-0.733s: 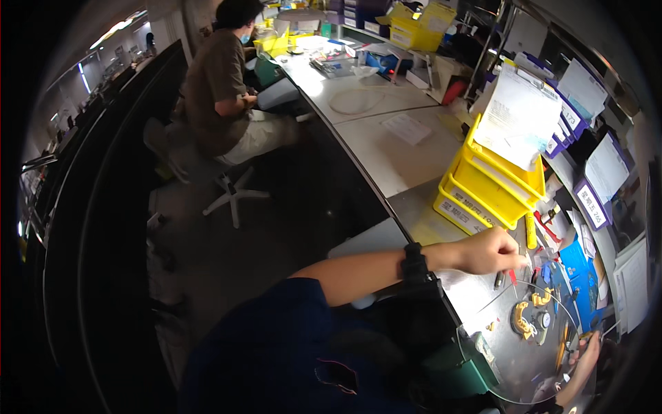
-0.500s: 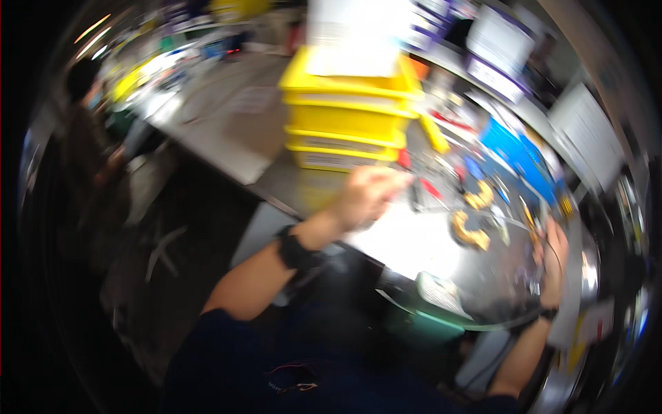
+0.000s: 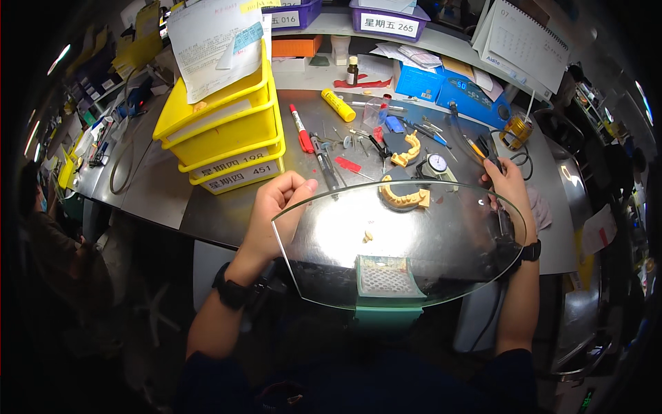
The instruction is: The recorder uses a rotary tool to grind and finish a small dental crown part at a workbench in a lab environment.
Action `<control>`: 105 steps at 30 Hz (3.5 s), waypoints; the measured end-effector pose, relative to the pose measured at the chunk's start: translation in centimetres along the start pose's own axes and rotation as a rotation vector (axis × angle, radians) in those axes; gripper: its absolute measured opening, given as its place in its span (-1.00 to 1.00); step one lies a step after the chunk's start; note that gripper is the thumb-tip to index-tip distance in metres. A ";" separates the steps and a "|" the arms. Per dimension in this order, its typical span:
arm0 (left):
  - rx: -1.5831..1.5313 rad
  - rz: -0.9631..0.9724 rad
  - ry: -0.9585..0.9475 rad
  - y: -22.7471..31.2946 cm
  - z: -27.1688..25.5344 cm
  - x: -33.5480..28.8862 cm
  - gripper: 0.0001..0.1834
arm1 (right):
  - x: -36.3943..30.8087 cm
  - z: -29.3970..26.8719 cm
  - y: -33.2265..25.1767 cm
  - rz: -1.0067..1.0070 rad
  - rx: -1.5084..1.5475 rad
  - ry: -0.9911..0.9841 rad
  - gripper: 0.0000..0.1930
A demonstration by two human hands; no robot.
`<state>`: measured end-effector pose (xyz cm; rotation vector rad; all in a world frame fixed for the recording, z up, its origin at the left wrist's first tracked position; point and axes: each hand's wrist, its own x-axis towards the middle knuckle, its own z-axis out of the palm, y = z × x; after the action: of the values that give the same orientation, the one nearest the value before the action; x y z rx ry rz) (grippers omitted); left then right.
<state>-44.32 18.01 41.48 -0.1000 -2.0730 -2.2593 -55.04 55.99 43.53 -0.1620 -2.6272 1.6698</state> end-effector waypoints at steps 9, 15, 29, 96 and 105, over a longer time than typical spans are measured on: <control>0.407 0.044 -0.068 3.2 -0.5 0.7 -0.82 | 0.2 0.3 0.8 -0.046 -0.083 0.004 -0.64; 0.670 0.256 -0.139 5.5 1.9 4.3 -0.85 | 0.7 0.2 1.6 -0.056 -0.125 0.018 -0.54; 1.458 0.382 -0.263 0.9 5.0 14.6 -0.80 | 0.0 0.2 0.9 -0.090 -0.198 0.045 -0.48; 0.746 0.472 -0.382 3.1 6.0 8.3 -0.76 | 3.6 7.9 -9.5 -0.358 1.563 -0.433 -0.72; 0.808 0.748 -0.010 3.0 6.6 6.4 -0.75 | -0.4 12.0 -10.6 -0.302 1.524 -0.436 -0.74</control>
<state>-50.42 24.22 45.60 -0.6820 -2.2447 -0.9397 -56.35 40.65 47.96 0.6194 -0.7361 3.0918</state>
